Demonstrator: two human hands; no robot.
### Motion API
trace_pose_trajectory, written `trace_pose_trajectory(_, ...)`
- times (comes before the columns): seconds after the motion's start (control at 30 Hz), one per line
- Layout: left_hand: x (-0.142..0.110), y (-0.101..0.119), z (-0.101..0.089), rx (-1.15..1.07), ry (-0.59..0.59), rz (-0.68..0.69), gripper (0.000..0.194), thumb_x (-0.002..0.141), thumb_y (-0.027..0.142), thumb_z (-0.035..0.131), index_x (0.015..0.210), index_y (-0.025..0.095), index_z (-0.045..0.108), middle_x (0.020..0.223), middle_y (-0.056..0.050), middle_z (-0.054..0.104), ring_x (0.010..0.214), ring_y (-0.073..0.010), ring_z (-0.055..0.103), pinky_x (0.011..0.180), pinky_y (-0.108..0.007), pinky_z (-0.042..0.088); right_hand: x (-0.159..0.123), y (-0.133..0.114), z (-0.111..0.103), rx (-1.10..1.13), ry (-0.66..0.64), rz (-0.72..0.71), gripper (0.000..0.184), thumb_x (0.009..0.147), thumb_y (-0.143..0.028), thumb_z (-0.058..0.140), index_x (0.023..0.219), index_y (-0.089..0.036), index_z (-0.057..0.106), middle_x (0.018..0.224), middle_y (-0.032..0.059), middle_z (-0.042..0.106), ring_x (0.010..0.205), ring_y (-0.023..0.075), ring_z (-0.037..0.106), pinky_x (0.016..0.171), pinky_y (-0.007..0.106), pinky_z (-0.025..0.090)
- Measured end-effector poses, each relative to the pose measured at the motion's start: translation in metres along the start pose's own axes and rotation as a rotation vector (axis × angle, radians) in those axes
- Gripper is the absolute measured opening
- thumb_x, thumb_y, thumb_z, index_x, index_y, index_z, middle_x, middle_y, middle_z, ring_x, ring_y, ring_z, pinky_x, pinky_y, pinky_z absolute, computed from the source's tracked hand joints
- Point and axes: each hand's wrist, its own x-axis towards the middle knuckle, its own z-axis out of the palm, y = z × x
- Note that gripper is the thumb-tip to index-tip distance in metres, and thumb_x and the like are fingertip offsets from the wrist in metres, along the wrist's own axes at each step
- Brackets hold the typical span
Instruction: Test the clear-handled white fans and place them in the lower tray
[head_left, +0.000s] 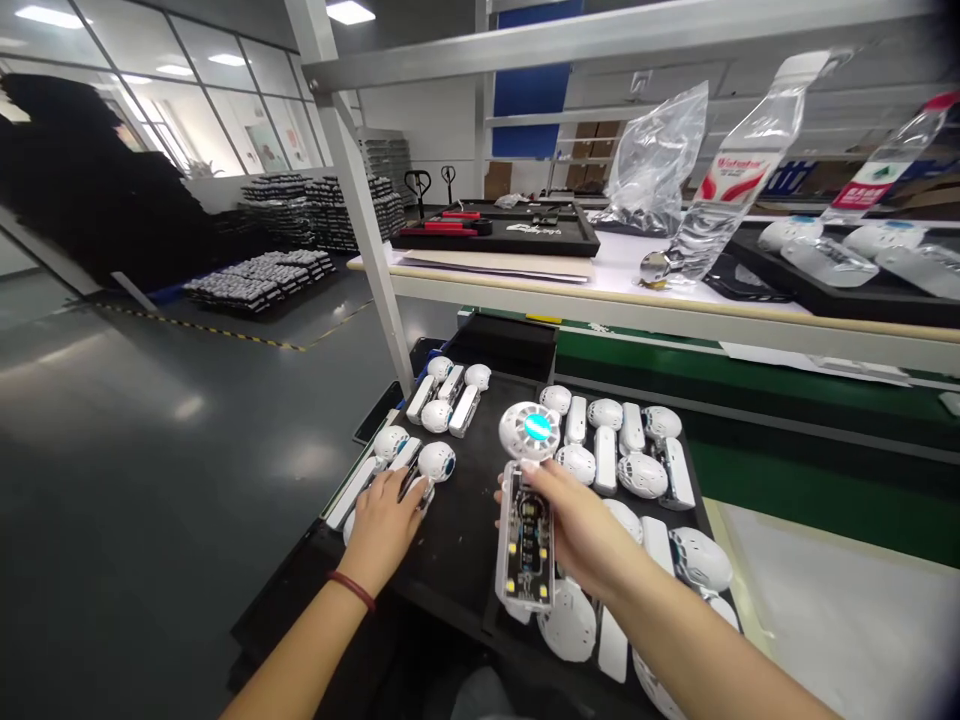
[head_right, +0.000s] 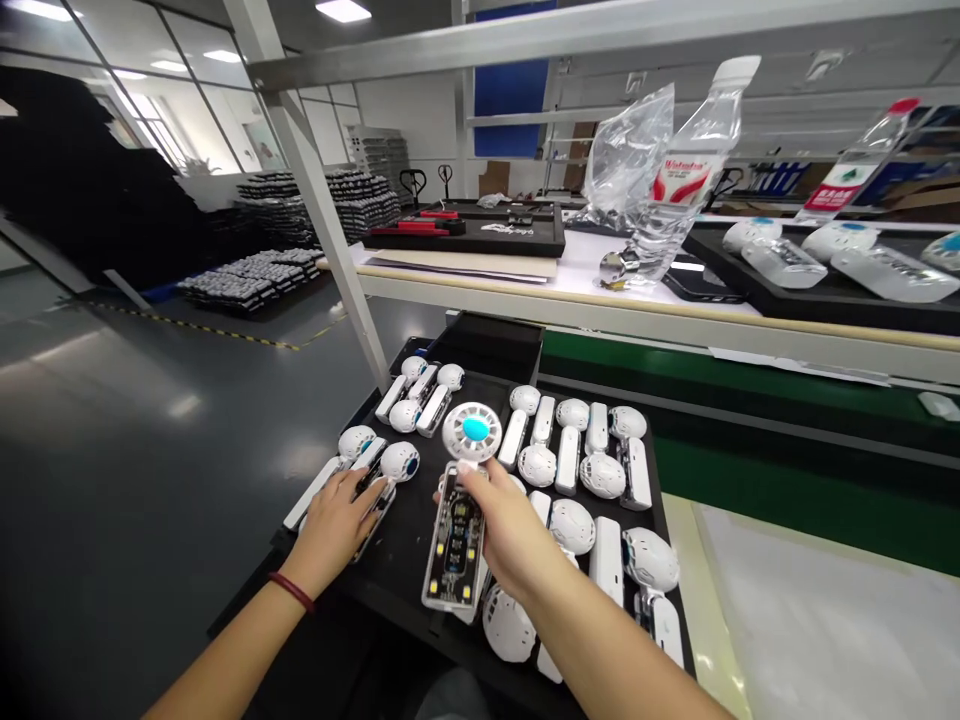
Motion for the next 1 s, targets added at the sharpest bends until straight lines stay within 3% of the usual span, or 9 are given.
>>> trace_pose_trajectory(0.07,-0.009,-0.012,0.0,0.003,-0.024,0.01,0.037,0.081,0.028,0.045,0.118,0.027,0.049,0.13,-0.01,0.04,0.124,-0.0311,0.027,0.096,-0.047,0.032,0.004,-0.001,0.002,0.147,-0.006,0.021,0.049,0.079,-0.029,0.05,0.125,-0.02,0.035,0.112,0.0085,0.055,0.097,0.0216,0.055,0.08,0.036,0.045)
trace_pose_trajectory(0.17,-0.025,-0.031,0.002,-0.009,-0.08,0.023,0.051,0.076,0.038,0.052,0.125,0.031,0.042,0.137,-0.008,0.033,0.128,-0.0315,0.022,0.098,-0.049,0.031,0.013,0.007,-0.004,-0.034,-0.012,-0.021,0.056,0.078,-0.024,0.048,0.13,-0.026,0.027,0.118,0.0038,0.051,0.104,0.0192,0.05,0.084,0.034,0.043)
trace_pose_trajectory(0.27,-0.039,-0.044,0.007,-0.019,-0.115,0.026,0.061,0.071,0.04,0.056,0.128,0.032,0.036,0.142,-0.008,0.023,0.13,-0.0326,0.017,0.099,-0.051,0.03,0.025,0.018,-0.012,-0.659,-0.063,-0.231,0.06,0.078,-0.021,0.047,0.133,-0.027,0.023,0.121,0.0033,0.049,0.109,0.0198,0.046,0.091,0.037,0.037)
trace_pose_trajectory(0.37,-0.046,-0.049,0.015,-0.026,-0.071,0.032,0.061,0.072,0.035,0.057,0.128,0.032,0.034,0.144,-0.008,0.017,0.13,-0.032,0.014,0.1,-0.051,0.027,0.038,0.029,-0.012,-1.286,-0.309,-0.562,0.058,0.075,-0.005,0.043,0.127,-0.03,0.037,0.118,0.0008,0.052,0.108,0.0199,0.044,0.095,0.039,0.031)
trace_pose_trajectory(0.5,-0.05,-0.047,0.021,-0.011,0.029,0.044,0.055,0.076,0.03,0.051,0.128,0.031,0.035,0.143,-0.009,0.016,0.131,-0.0305,0.012,0.1,-0.05,0.028,0.058,0.044,0.003,-1.73,-0.607,-0.799,0.034,0.079,-0.006,0.045,0.105,-0.023,0.06,0.099,0.0031,0.061,0.101,0.0224,0.044,0.103,0.044,0.016)
trace_pose_trajectory(0.57,-0.052,-0.046,0.023,-0.005,0.031,0.046,0.054,0.077,0.03,0.049,0.129,0.031,0.033,0.143,-0.009,0.016,0.131,-0.0301,0.013,0.099,-0.05,0.029,0.068,0.05,0.011,-1.792,-0.669,-0.802,0.027,0.079,-0.009,0.049,0.099,-0.022,0.063,0.092,0.0034,0.062,0.095,0.0227,0.046,0.103,0.045,0.016)
trace_pose_trajectory(0.7,-0.06,-0.041,0.025,0.0,0.047,0.065,0.061,0.073,0.031,0.054,0.13,0.033,0.032,0.144,-0.009,0.014,0.131,-0.033,0.012,0.098,-0.053,0.027,0.084,0.056,0.021,-1.863,-0.719,-0.782,0.028,0.079,-0.011,0.049,0.1,-0.026,0.062,0.093,0.0024,0.061,0.091,0.0224,0.047,0.096,0.047,0.026)
trace_pose_trajectory(0.87,-0.071,-0.029,0.03,0.024,0.1,0.056,0.072,0.062,0.028,0.063,0.129,0.029,0.035,0.145,-0.009,0.01,0.131,-0.0355,0.004,0.1,-0.058,0.017,0.093,0.062,0.022,-1.867,-0.684,-0.789,0.027,0.08,-0.014,0.049,0.1,-0.027,0.061,0.092,0.0029,0.06,0.09,0.0233,0.047,0.084,0.043,0.037)
trace_pose_trajectory(1.0,-0.072,-0.025,0.039,0.027,0.162,0.041,0.057,0.065,0.037,0.061,0.12,0.03,0.048,0.142,-0.011,0.022,0.131,-0.0371,0.005,0.099,-0.059,0.019,0.087,0.067,0.016,-1.807,-0.607,-0.853,0.027,0.084,-0.018,0.044,0.105,-0.027,0.058,0.102,0.0041,0.057,0.099,0.0235,0.044,0.083,0.04,0.038)
